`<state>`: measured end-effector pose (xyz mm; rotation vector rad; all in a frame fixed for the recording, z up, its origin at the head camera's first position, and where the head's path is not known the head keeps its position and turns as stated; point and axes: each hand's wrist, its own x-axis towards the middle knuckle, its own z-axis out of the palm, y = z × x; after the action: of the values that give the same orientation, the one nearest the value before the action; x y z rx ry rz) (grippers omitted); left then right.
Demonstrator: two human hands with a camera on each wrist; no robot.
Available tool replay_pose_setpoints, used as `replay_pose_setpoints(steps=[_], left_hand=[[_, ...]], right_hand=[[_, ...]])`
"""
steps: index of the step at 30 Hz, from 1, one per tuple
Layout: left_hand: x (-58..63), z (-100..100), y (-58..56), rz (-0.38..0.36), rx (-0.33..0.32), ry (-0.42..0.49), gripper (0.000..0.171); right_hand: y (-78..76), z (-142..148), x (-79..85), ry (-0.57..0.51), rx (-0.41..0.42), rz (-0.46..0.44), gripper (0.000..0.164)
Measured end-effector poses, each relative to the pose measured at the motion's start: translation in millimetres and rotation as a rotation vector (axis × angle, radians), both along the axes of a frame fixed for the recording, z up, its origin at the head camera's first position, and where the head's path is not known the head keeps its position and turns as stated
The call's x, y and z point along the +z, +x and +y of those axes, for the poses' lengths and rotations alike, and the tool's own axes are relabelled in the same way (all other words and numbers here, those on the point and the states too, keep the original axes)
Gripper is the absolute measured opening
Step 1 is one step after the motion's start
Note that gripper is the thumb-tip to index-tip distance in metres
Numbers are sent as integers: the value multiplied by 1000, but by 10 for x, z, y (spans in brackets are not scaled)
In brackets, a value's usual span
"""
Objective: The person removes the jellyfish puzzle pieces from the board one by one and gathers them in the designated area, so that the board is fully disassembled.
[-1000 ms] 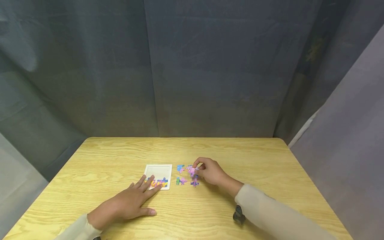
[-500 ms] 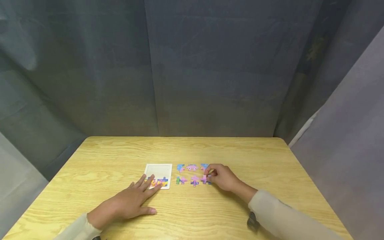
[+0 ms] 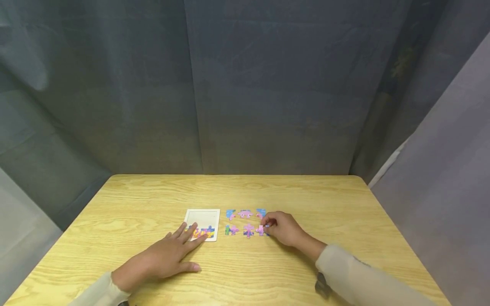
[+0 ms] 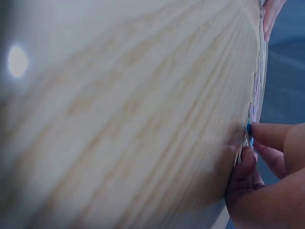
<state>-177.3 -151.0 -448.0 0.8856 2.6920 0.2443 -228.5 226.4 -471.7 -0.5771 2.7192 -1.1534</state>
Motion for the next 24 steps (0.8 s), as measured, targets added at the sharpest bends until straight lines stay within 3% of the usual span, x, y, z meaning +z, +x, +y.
replay_pose_setpoints(steps=[13,24], left_hand=[[32,2,-1,30,-3,25,85],[13,-129,96,-11,67,31,90]], right_hand=[[-13,7,-17,4,-7,-12,6],[-67,-5,45,-60,-5,-56,9]])
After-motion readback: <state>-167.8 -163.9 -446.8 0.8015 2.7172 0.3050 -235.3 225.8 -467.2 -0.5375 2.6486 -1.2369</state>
